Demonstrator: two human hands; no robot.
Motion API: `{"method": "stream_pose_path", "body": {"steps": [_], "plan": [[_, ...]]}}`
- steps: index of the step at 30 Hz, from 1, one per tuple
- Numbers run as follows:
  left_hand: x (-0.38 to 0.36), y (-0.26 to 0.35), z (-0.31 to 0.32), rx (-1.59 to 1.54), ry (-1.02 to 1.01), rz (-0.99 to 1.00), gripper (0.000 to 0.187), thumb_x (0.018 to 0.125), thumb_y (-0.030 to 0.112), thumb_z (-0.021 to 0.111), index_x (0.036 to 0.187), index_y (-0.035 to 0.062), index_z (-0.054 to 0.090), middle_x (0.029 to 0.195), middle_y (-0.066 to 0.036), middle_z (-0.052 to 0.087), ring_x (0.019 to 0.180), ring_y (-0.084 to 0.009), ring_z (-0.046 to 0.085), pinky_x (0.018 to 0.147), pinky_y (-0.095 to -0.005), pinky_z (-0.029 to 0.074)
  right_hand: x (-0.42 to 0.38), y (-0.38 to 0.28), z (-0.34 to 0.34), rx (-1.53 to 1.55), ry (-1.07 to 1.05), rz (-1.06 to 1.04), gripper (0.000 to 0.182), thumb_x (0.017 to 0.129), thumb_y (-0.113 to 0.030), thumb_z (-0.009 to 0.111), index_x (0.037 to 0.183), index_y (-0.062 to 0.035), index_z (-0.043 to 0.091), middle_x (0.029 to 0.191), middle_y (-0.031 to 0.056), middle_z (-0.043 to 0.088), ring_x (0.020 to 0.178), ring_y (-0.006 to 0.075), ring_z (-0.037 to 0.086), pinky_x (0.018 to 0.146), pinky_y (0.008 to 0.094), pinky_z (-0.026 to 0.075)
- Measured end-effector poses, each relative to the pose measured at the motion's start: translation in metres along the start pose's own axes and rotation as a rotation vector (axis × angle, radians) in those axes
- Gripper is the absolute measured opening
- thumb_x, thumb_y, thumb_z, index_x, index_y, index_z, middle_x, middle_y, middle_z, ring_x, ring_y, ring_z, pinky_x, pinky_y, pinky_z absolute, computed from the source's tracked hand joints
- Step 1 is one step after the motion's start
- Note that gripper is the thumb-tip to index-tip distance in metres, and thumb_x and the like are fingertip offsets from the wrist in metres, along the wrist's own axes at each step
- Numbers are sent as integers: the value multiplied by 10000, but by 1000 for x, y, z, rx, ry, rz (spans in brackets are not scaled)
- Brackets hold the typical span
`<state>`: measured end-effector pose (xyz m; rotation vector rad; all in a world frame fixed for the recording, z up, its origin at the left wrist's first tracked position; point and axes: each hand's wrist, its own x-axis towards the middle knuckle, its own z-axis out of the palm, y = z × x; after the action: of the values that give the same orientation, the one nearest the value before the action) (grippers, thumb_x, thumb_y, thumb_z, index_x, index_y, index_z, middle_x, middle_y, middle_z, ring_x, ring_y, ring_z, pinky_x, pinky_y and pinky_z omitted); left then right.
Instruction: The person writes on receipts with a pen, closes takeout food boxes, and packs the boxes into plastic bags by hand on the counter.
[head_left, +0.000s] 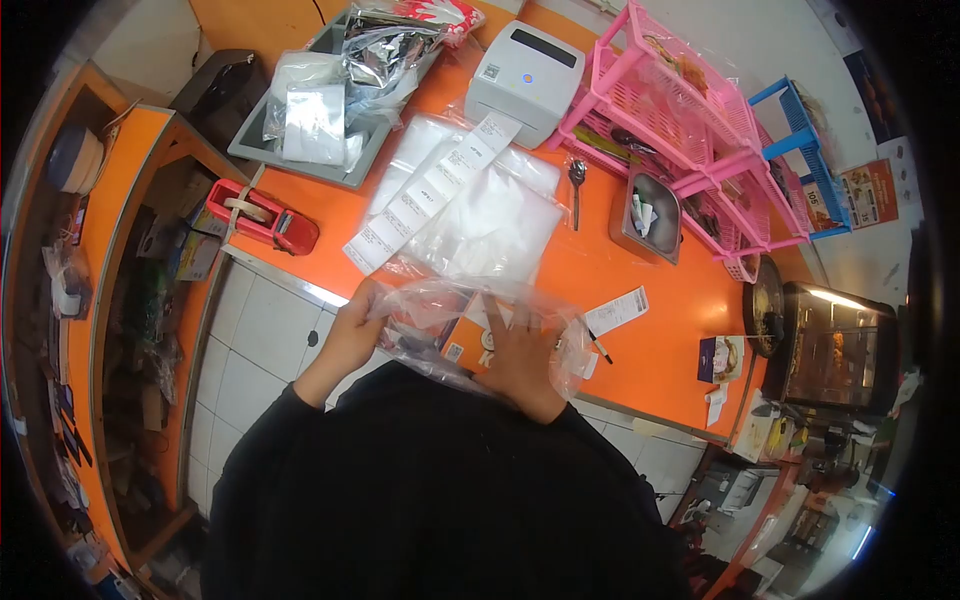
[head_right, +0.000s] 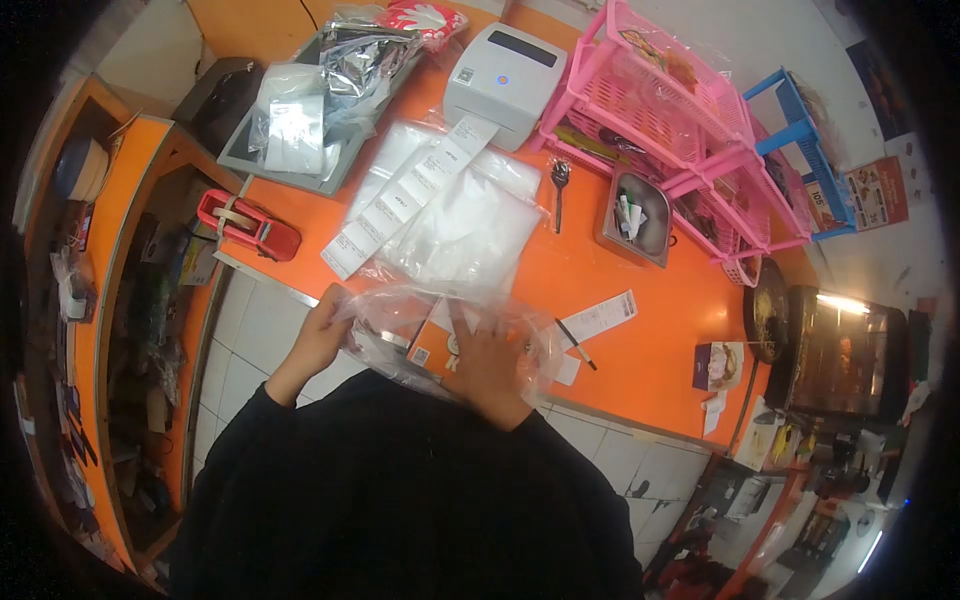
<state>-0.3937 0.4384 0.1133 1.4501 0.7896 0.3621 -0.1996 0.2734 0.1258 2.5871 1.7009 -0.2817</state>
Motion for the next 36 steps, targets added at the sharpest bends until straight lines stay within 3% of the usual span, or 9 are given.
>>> {"method": "stream_pose_path", "body": {"steps": [6,12,17,19,22,24,28,33,36], "plan": [[-19,4,13,113,-21,-2,105,912,10,448,1008,54,446,710,-53,532,545,-133,552,515,-292,520,7,-6,14,-8,-259,41,1151,581,-570,797,1530,-249,230,1371,194,451,1315,420,369,991,770,161],[-14,21,12,167,178,167,198,831,-71,407,995,38,424,709,-94,524,590,-204,577,567,-307,492,-13,39,-15,164,-5,-65,989,573,-568,792,1419,-193,445,1387,146,486,1347,387,357,1051,743,143],[-1,10,12,509,135,253,325,749,-61,535,1040,29,421,782,-190,557,745,-360,618,649,-397,492,-29,74,-155,132,-520,-48,834,658,-492,799,1351,-129,510,1221,126,637,1238,321,514,1112,511,269],[2,19,16,574,129,324,315,736,-49,574,1015,24,447,804,-189,560,771,-363,608,662,-396,488,-38,100,-168,691,-374,-338,675,741,-374,769,1309,-93,536,1114,135,670,1096,290,594,1035,437,364],[-5,41,20,610,157,452,256,729,-28,620,952,16,503,843,-168,574,800,-336,600,676,-380,482,-53,166,-142,1419,-1,-42,431,869,-188,678,1249,-22,564,952,142,688,840,258,674,845,373,496],[-11,51,20,612,185,512,221,723,-14,651,912,13,539,879,-153,582,809,-320,593,688,-364,486,-27,224,-83,995,430,295,523,860,-319,702,1253,-4,558,867,125,679,728,241,667,719,360,516],[-11,45,16,584,129,441,295,707,24,710,985,23,614,1011,-128,610,850,-282,613,756,-349,502,-4,314,85,123,402,813,793,725,-575,750,1286,-52,550,1236,187,575,1208,325,521,984,537,419],[-32,110,44,649,113,631,412,730,57,724,1132,42,636,1116,-99,624,1012,-260,612,910,-348,469,17,287,121,301,577,925,760,708,-590,752,1235,-68,582,1374,173,474,1356,361,337,1019,753,167],[-39,130,62,552,76,661,483,746,91,741,1205,36,599,1117,-101,633,1048,-227,607,947,-344,456,33,313,121,769,859,625,410,834,-285,748,1081,-16,561,1123,117,596,1087,212,560,928,463,429]]}}
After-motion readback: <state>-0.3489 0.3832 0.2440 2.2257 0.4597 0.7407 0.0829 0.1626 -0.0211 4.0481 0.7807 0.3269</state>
